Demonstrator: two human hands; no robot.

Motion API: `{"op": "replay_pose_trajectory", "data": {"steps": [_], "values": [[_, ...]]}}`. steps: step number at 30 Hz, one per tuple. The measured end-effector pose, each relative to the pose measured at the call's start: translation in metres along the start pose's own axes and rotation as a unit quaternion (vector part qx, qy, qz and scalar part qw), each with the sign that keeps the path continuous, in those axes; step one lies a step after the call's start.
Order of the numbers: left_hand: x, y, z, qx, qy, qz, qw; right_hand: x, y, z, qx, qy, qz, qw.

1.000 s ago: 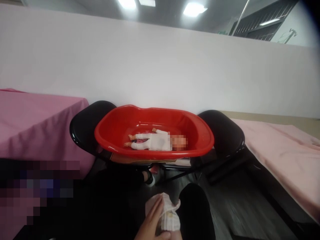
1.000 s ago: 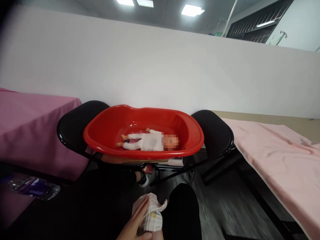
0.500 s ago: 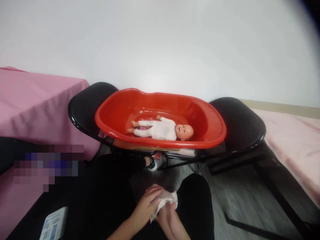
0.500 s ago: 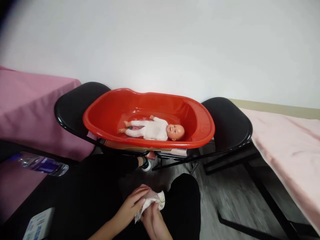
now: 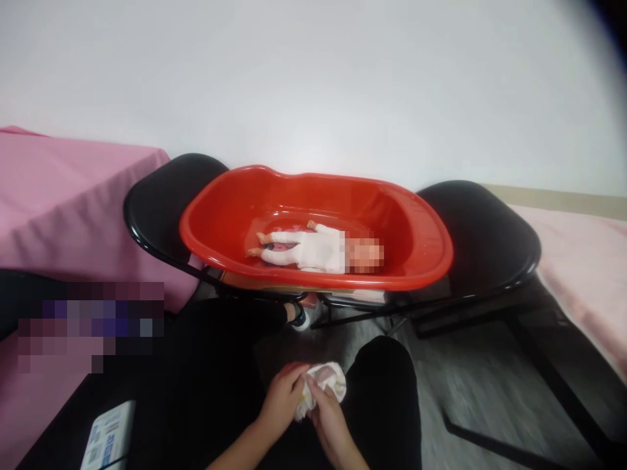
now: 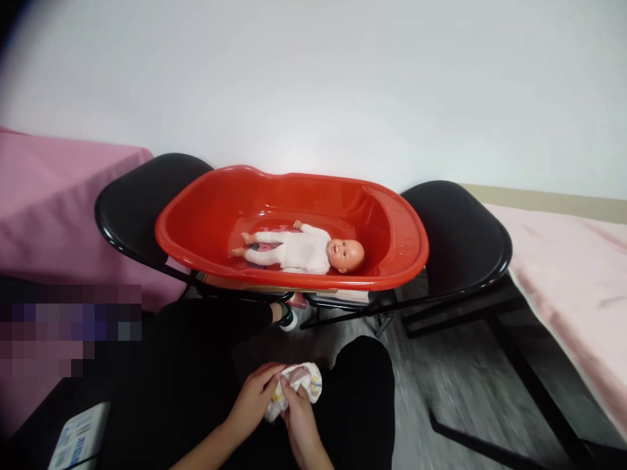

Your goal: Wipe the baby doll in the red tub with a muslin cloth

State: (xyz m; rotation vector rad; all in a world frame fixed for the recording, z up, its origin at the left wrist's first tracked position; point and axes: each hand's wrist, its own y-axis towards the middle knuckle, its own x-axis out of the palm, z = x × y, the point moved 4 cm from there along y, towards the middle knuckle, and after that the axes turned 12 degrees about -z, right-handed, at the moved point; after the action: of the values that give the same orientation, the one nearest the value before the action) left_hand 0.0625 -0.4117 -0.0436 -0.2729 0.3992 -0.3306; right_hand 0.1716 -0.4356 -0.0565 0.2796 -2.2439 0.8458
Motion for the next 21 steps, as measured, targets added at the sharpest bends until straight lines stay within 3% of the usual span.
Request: {"op": "replay_pose_trajectory", "data": {"steps": [4,11,15,18,21], "values": [[-0.011,0.002,0.001,-0.007,-0.057,0.046,0.997,-0.003,0.001,-0.002,-0.01,-0.049,0.014,0.999],[0.002,0.002,0.005,0.034,-0.039,-0.037,0.998,0.005,-0.001,-0.017,-0.072,-0.237,0.048,0.968],[0.0,0.008,-0.005,-0.005,-0.12,-0.019,0.993,0.008,0.0,-0.014,-0.047,-0.257,0.049,0.964],[-0.012,0.008,-0.017,-0.069,-0.271,0.062,0.958,0.002,-0.001,-0.02,-0.039,-0.209,0.091,0.973],[-0.024,0.005,-0.022,-0.109,-0.428,0.123,0.889,-0.009,-0.006,-0.038,-0.101,-0.124,0.152,0.975]]}}
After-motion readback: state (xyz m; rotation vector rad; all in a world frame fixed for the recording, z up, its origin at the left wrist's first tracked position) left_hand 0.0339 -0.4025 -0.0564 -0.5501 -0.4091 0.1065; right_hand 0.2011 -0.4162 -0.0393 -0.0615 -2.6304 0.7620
